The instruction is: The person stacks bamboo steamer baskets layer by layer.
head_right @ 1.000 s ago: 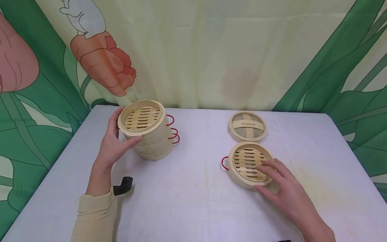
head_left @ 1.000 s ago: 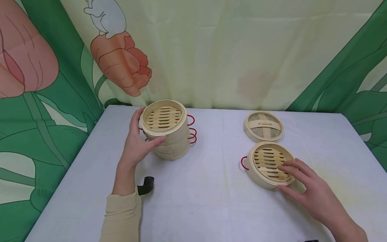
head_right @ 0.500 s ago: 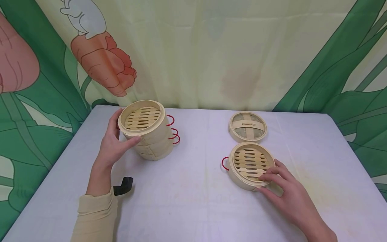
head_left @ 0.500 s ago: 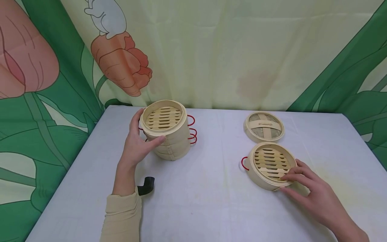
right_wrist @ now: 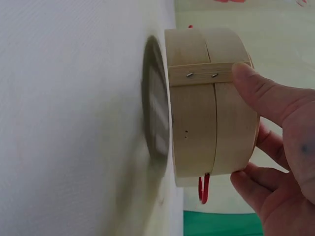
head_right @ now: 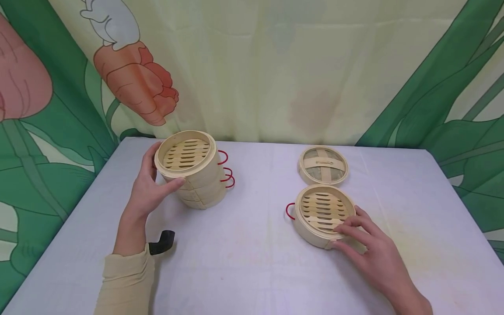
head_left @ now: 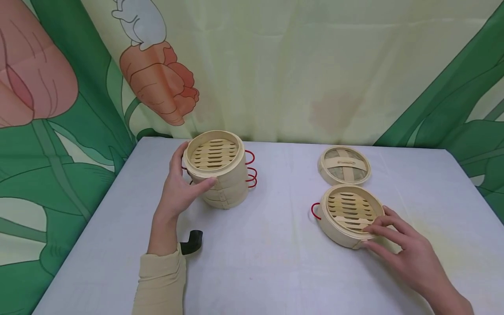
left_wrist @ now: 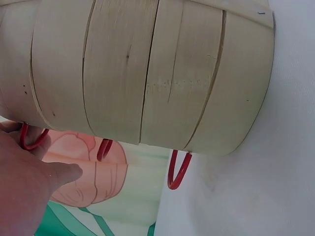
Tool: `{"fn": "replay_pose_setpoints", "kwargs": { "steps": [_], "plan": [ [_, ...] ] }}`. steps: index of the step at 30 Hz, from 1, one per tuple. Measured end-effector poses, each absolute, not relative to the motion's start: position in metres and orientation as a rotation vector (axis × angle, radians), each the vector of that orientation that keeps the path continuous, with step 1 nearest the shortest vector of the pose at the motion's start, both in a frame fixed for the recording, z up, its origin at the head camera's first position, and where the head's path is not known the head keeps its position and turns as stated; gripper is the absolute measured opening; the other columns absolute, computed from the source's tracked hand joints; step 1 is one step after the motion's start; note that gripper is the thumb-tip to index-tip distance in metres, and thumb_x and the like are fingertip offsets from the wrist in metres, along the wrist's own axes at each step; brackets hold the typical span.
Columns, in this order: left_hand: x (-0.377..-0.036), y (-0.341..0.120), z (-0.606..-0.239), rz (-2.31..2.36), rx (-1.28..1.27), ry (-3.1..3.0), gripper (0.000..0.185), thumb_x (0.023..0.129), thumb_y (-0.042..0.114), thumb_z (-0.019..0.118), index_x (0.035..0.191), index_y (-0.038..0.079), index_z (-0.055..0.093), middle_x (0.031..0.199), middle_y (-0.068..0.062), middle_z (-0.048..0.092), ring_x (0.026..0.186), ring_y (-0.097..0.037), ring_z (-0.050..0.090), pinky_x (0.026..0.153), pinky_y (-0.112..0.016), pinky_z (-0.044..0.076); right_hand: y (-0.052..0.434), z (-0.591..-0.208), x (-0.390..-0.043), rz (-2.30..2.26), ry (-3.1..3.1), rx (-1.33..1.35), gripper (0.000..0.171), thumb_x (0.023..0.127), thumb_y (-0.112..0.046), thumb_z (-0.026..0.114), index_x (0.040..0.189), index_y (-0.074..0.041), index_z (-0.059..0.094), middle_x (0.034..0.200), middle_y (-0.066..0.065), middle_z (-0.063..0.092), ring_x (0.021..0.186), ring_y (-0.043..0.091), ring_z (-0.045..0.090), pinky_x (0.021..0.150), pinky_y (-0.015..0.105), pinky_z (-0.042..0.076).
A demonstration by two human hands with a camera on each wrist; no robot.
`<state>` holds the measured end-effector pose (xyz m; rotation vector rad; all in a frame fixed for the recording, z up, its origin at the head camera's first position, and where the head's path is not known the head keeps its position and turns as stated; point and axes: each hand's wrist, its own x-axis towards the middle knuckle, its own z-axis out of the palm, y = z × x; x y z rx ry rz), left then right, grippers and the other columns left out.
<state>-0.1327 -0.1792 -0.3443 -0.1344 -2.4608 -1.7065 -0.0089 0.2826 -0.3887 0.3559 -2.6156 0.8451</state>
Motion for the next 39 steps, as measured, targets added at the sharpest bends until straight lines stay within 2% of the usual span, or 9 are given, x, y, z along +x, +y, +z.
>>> {"fn": "replay_pose_setpoints", "kwargs": {
  "steps": [5, 8, 12, 18, 20, 23, 26, 33, 39],
  "plan": [
    [-0.133, -0.180, -0.346, -1.716, -0.154, -2.441, 0.111, 0.076, 0.022, 0.089, 0.161, 0.014, 0.017, 0.159, -0.004, 0.025, 0.140, -0.023, 0.022, 0.109, -0.064, 0.017, 0.277, -0.381, -0.011, 0.863, -2.525, 0.444, 0.044, 0.057, 0.005, 0.092, 0.094, -0.013, 0.078, 0.103, -0.008, 0.058, 0.140, 0.003, 0.037, 0.095, 0.003, 0.031],
    [-0.133, -0.181, -0.347, -1.719, -0.166, -2.429, 0.111, 0.076, 0.021, 0.088, 0.161, 0.014, 0.017, 0.158, -0.004, 0.026, 0.137, -0.022, 0.024, 0.108, -0.063, 0.018, 0.274, -0.375, -0.013, 0.872, -2.487, 0.480, 0.026, 0.076, -0.026, 0.090, 0.094, -0.013, 0.078, 0.103, -0.007, 0.059, 0.139, 0.007, 0.040, 0.094, 0.004, 0.034],
    [-0.133, -0.181, -0.348, -1.714, -0.166, -2.427, 0.110, 0.076, 0.022, 0.088, 0.161, 0.014, 0.017, 0.158, -0.003, 0.027, 0.136, -0.022, 0.024, 0.108, -0.064, 0.017, 0.267, -0.366, -0.018, 0.892, -2.456, 0.500, 0.047, 0.084, -0.057, 0.069, 0.094, -0.013, 0.078, 0.102, -0.007, 0.060, 0.139, 0.010, 0.042, 0.094, 0.005, 0.035],
    [-0.133, -0.180, -0.349, -1.732, -0.165, -2.420, 0.110, 0.076, 0.020, 0.088, 0.160, 0.013, 0.017, 0.157, -0.005, 0.027, 0.136, -0.023, 0.025, 0.109, -0.065, 0.017, 0.257, -0.356, -0.026, 0.932, -2.396, 0.503, 0.050, 0.082, -0.059, 0.069, 0.092, -0.011, 0.079, 0.099, -0.004, 0.061, 0.138, 0.012, 0.043, 0.098, 0.007, 0.034],
    [-0.133, -0.179, -0.349, -1.735, -0.162, -2.421, 0.111, 0.076, 0.020, 0.088, 0.161, 0.013, 0.017, 0.158, -0.005, 0.027, 0.137, -0.023, 0.024, 0.109, -0.066, 0.017, 0.254, -0.353, -0.029, 0.928, -2.388, 0.497, 0.044, 0.082, -0.053, 0.076, 0.092, -0.009, 0.078, 0.099, -0.004, 0.061, 0.138, 0.013, 0.043, 0.098, 0.008, 0.034],
    [-0.133, -0.179, -0.349, -1.737, -0.158, -2.420, 0.111, 0.076, 0.020, 0.088, 0.161, 0.014, 0.016, 0.158, -0.005, 0.027, 0.138, -0.024, 0.024, 0.109, -0.066, 0.017, 0.248, -0.348, -0.033, 0.917, -2.395, 0.472, 0.029, 0.072, -0.021, 0.092, 0.094, -0.008, 0.079, 0.099, -0.003, 0.060, 0.139, 0.015, 0.043, 0.098, 0.007, 0.034],
    [-0.133, -0.179, -0.350, -1.740, -0.168, -2.413, 0.111, 0.076, 0.020, 0.088, 0.161, 0.013, 0.016, 0.158, -0.005, 0.028, 0.136, -0.023, 0.025, 0.109, -0.065, 0.019, 0.241, -0.343, -0.037, 0.915, -2.405, 0.445, 0.044, 0.058, 0.010, 0.091, 0.097, -0.005, 0.078, 0.099, -0.002, 0.060, 0.139, 0.022, 0.044, 0.099, 0.008, 0.033],
    [-0.134, -0.180, -0.351, -1.734, -0.187, -2.396, 0.110, 0.076, 0.019, 0.087, 0.160, 0.013, 0.017, 0.156, -0.005, 0.030, 0.132, -0.022, 0.028, 0.108, -0.063, 0.021, 0.230, -0.338, -0.045, 0.938, -2.414, 0.409, 0.043, 0.060, 0.013, 0.090, 0.098, -0.002, 0.078, 0.100, 0.003, 0.059, 0.133, 0.044, 0.046, 0.104, 0.011, 0.029],
    [-0.134, -0.180, -0.352, -1.726, -0.200, -2.394, 0.110, 0.075, 0.018, 0.087, 0.160, 0.012, 0.017, 0.156, -0.006, 0.029, 0.134, -0.022, 0.027, 0.107, -0.065, 0.018, 0.222, -0.333, -0.053, 0.943, -2.369, 0.422, 0.043, 0.059, 0.014, 0.090, 0.097, -0.003, 0.078, 0.100, 0.004, 0.061, 0.131, 0.046, 0.048, 0.106, 0.013, 0.029]
  ]
}}
